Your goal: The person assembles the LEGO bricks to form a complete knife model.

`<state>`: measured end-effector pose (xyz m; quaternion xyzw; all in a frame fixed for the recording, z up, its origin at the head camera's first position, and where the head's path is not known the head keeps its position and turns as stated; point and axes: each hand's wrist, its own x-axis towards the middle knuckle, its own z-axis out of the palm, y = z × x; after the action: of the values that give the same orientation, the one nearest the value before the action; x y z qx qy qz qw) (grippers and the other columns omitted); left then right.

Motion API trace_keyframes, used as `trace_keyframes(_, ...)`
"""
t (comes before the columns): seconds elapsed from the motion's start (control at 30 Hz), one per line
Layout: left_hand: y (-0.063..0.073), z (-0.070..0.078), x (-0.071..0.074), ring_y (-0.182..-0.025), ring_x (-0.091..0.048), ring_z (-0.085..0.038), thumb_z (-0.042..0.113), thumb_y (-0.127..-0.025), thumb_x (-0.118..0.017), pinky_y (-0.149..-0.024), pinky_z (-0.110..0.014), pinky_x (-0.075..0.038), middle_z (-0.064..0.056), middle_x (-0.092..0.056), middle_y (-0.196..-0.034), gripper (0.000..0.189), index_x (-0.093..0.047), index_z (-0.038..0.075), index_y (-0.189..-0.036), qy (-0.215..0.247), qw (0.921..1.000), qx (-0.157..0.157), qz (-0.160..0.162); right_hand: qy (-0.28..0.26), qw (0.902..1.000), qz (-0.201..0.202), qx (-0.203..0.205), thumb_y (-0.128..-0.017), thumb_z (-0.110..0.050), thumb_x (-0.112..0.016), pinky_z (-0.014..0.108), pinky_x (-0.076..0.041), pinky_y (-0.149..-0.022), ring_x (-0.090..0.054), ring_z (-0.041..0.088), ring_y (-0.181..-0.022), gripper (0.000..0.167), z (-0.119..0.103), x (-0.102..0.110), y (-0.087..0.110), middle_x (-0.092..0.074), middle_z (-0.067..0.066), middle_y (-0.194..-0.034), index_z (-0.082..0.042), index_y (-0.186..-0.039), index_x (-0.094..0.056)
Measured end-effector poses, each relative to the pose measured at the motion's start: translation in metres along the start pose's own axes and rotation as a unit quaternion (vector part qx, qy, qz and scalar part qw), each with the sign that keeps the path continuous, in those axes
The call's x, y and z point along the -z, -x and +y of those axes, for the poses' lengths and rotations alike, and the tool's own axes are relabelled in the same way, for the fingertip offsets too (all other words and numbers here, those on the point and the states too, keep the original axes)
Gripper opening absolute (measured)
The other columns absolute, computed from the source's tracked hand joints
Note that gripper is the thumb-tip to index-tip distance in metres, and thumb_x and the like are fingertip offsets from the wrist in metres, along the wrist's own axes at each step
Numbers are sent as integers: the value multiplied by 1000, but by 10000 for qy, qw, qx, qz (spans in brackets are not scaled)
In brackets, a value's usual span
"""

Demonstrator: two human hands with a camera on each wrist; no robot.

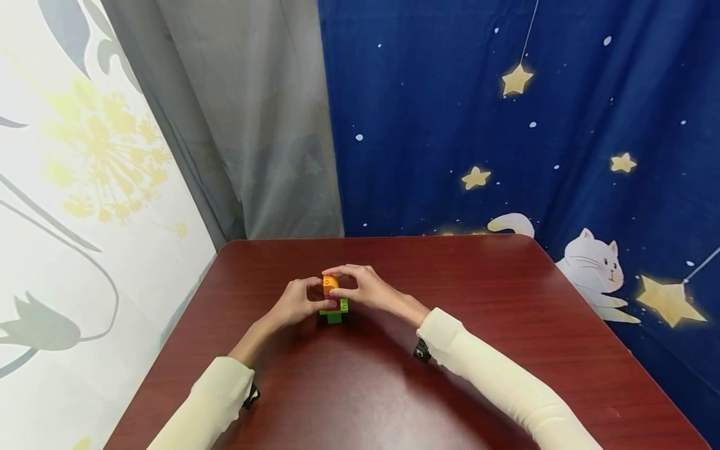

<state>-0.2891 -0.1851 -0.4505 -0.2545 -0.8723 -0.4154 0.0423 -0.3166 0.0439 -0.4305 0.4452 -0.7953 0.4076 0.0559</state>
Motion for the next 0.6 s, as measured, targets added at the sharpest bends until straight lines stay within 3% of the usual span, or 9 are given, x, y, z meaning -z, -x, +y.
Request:
trace_keyframes(0.23,-8,4,-9,-93,-74,-33,21,-84,-90,-88,-54,-58,-8,-78,-99,35,-75,3,-110,90,10000,-42,-9,-282,9995,-52,-114,-96,-15,-77,45,-56,-97,-70,17,-112,45,4,6,8,-72,7,-124,-6,-139,-65)
trace_keyframes(0.37,-13,7,-13,-91,-75,-27,22,-84,-90,-85,-47,-60,-8,-78,-98,35,-75,4,-109,58,10000,-51,-44,-535,9983,-47,-205,-96,-11,-76,43,-57,-95,-71,22,-111,45,5,11,12,-71,9,-123,-4,-138,-64)
trace_keyframes(0.6,-21,16,-22,-87,-75,-14,20,-83,-90,-80,-31,-61,-5,-78,-98,35,-75,4,-110,35,9999,16,-103,-582,9979,103,-251,-96,-12,-76,38,-58,-92,-72,17,-109,44,9,20,22,-71,7,-122,-7,-138,-65)
